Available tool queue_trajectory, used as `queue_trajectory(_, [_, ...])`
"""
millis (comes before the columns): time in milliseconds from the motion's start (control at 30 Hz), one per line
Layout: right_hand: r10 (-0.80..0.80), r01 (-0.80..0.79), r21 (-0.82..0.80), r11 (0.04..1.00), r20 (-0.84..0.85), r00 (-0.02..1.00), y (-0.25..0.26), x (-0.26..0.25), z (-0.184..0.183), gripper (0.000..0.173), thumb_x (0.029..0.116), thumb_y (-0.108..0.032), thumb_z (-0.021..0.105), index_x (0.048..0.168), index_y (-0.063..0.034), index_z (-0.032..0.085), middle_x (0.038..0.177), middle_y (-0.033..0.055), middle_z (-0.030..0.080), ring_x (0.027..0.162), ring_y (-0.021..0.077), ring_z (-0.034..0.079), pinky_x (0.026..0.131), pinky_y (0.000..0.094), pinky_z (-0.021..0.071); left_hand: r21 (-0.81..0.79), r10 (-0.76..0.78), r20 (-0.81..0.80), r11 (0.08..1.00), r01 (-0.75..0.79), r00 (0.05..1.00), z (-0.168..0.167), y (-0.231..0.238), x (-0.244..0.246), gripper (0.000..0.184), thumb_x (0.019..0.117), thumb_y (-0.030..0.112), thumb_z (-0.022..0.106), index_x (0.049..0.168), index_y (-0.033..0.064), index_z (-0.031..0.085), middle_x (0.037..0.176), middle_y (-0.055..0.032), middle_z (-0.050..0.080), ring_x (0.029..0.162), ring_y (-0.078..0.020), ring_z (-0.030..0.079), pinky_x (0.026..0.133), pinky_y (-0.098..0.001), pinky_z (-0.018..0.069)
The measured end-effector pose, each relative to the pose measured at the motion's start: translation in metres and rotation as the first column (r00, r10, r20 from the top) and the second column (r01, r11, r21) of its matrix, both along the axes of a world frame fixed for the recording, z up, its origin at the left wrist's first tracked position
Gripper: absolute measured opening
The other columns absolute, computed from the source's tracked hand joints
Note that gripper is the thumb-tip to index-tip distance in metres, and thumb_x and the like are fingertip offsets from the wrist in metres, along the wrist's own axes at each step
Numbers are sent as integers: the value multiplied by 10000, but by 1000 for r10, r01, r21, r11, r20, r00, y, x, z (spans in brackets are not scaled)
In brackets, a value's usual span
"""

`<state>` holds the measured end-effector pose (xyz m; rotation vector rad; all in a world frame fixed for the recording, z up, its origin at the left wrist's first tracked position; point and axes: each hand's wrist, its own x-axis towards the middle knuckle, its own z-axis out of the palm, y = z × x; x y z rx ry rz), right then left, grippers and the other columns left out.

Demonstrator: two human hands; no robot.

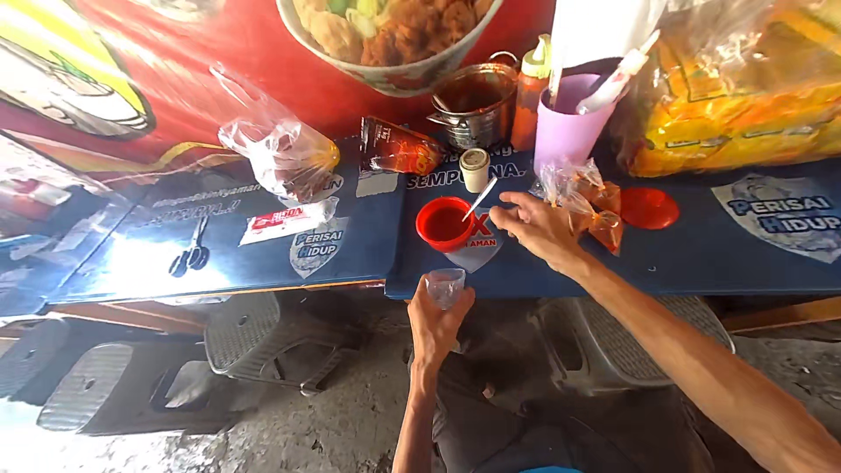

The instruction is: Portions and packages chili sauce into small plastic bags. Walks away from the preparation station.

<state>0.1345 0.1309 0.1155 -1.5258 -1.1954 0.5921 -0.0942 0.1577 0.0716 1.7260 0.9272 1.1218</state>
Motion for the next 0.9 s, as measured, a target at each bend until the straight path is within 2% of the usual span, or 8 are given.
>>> queue_trajectory(67, [45,-46,54,997,9,999,20,1,-3,496,1021,-362,629,1408,-70,524,854,110,684,659,174,607,604,348,524,-82,-44,-1,996,44,999,6,11,-3,455,751,175,834,1117,-26,653,940,-43,735,863,-69,717,798,-257,612])
queue_trajectory(133, [57,-58,92,994,20,998,31,-3,0,364,1040,-322,605,1303,-70,604,806,96,659,621,168,584,568,333,506,-152,-77,-3,985,76,997,11,19,-4,455,740,159,833,1116,-24,653,927,-35,738,854,-62,717,800,-254,610])
queue_trajectory(233, [-21,-2,139,990,165,986,42,-11,10,268,1071,-262,555,1123,-30,680,830,105,678,682,186,634,660,388,547,-243,-126,6,962,124,992,15,28,-5,385,751,122,809,1076,-10,649,884,-17,732,806,-60,713,762,-246,610])
queue_trajectory(367, [-110,3,299,954,342,933,50,-7,13,238,1077,-211,528,1109,-29,679,823,97,687,691,181,662,656,374,566,-296,-197,84,931,214,977,17,37,-6,334,775,80,782,1061,-19,640,859,-32,734,768,-104,724,738,-279,627])
queue_trajectory(467, [-119,12,284,959,365,923,54,-4,9,237,1078,-207,521,1086,-27,676,812,93,681,686,183,657,649,380,559,-304,-223,107,921,246,969,20,43,-6,290,786,57,765,1040,-11,643,829,-26,730,731,-109,718,722,-276,624])
queue_trajectory(600, [-48,38,67,997,147,988,55,-3,4,298,1096,-258,478,1114,-12,645,804,101,649,667,190,598,635,390,511,-346,-268,105,893,288,958,22,52,-2,263,796,59,757,1026,-4,646,810,-31,730,706,-123,718,714,-285,626])
queue_trajectory(733, [-70,69,-18,997,-145,987,66,6,-2,264,1091,-260,486,1109,-48,643,742,16,607,560,70,486,521,237,402,-388,-283,114,870,305,952,24,55,2,241,803,54,755,1010,-11,651,804,-44,731,697,-134,721,707,-285,629])
queue_trajectory(900, [-86,85,-14,996,-194,977,61,6,17,245,1097,-238,467,1072,-71,645,718,-5,578,529,50,447,495,203,366,-417,-297,104,853,312,949,29,60,5,212,809,62,754,985,-8,659,776,-45,726,679,-125,714,686,-271,619])
